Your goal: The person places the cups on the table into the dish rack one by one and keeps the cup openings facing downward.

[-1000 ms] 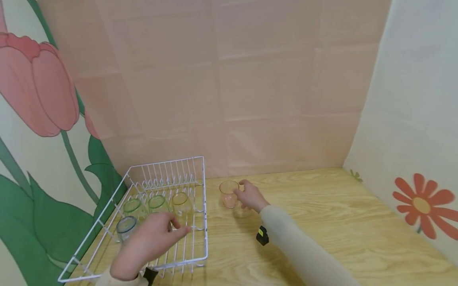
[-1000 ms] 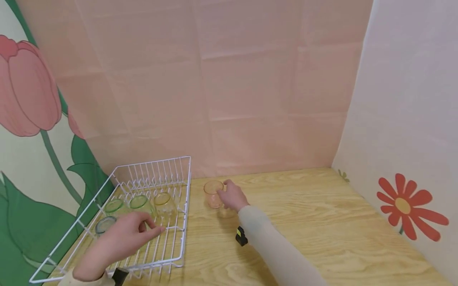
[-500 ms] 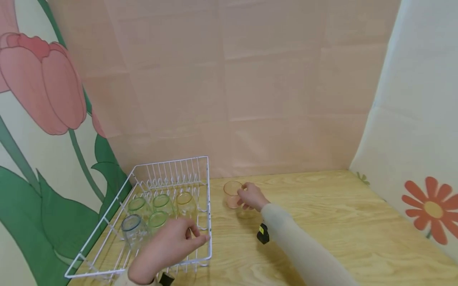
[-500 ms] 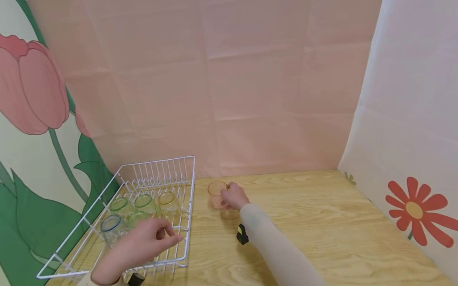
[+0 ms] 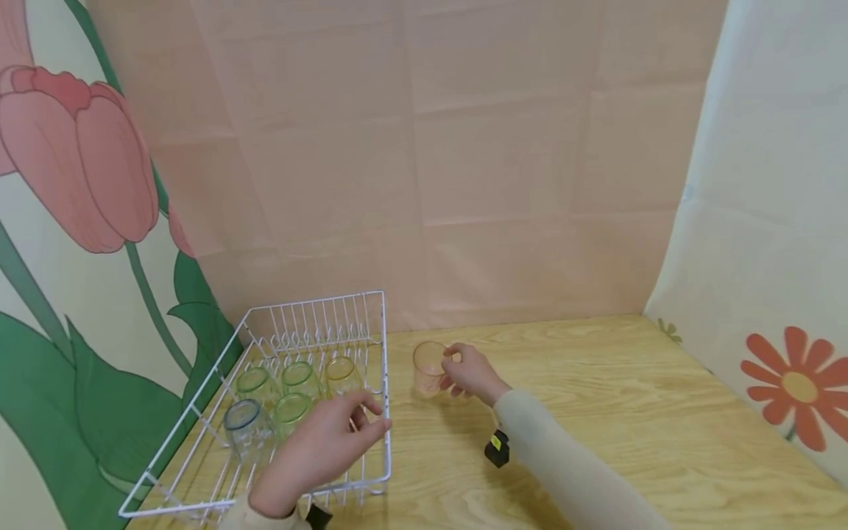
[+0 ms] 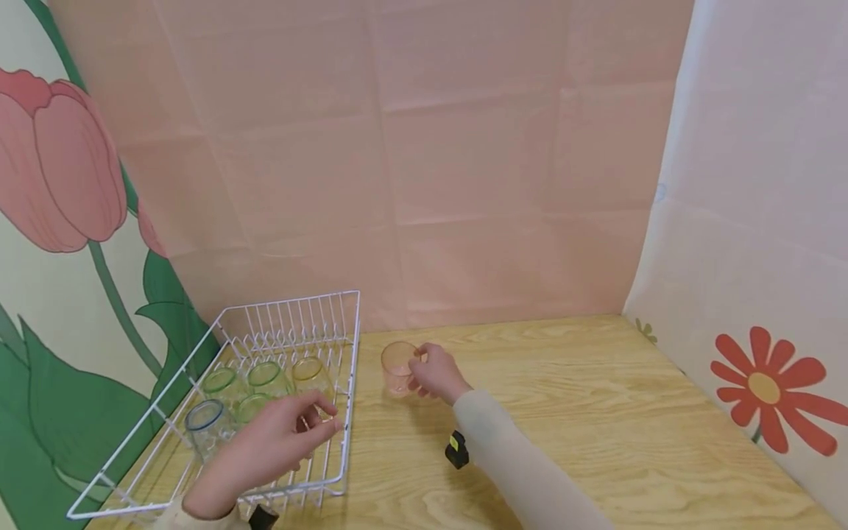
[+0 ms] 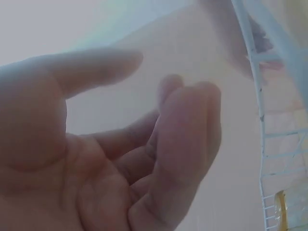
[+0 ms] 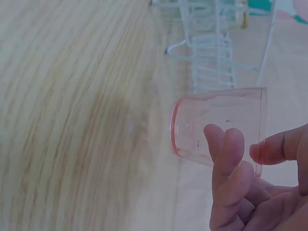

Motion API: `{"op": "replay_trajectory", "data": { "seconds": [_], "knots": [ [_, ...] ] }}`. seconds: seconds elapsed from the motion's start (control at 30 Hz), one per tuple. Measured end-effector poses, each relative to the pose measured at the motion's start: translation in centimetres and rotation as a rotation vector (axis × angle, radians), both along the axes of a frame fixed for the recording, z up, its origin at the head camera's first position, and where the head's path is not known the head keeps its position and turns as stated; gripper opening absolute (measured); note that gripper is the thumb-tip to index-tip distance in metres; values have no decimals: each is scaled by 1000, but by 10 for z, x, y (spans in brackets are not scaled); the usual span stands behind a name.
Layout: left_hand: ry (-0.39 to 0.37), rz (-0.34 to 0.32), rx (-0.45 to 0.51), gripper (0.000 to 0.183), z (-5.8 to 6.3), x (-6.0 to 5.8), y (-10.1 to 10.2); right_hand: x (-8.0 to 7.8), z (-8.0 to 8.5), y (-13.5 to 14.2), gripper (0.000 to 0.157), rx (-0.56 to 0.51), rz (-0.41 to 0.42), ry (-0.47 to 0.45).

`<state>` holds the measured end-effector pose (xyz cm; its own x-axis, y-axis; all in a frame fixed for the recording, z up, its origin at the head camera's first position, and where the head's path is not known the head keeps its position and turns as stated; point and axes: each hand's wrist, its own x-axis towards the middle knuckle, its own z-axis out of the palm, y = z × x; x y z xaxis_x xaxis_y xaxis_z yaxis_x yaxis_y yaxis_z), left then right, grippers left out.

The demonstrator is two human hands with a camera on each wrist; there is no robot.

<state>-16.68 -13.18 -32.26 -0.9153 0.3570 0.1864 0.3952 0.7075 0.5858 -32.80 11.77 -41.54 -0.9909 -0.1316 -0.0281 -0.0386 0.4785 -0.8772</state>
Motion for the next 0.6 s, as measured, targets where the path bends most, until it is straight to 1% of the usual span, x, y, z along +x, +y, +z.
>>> {"op": "replay_trajectory", "data": {
  "seconds": [0.13,0.27,0.43,0.5,0.6],
  "knots": [
    [-23,-26,48,33,-2,-2,5,11,5,4,43,-19,0,19],
    [-44,-44,94,38,-3,-4,10,26,14,9,44,-13,-2,54],
    [-42,-11,112,45,-3,-5,16,44,27,12,38,-10,5,67],
    [-43,-1,124,50,-4,-6,18,52,32,12,35,-8,19,67],
    [-53,-4,151,55,-7,-7,21,63,41,12,34,2,51,78]
  ]
}}
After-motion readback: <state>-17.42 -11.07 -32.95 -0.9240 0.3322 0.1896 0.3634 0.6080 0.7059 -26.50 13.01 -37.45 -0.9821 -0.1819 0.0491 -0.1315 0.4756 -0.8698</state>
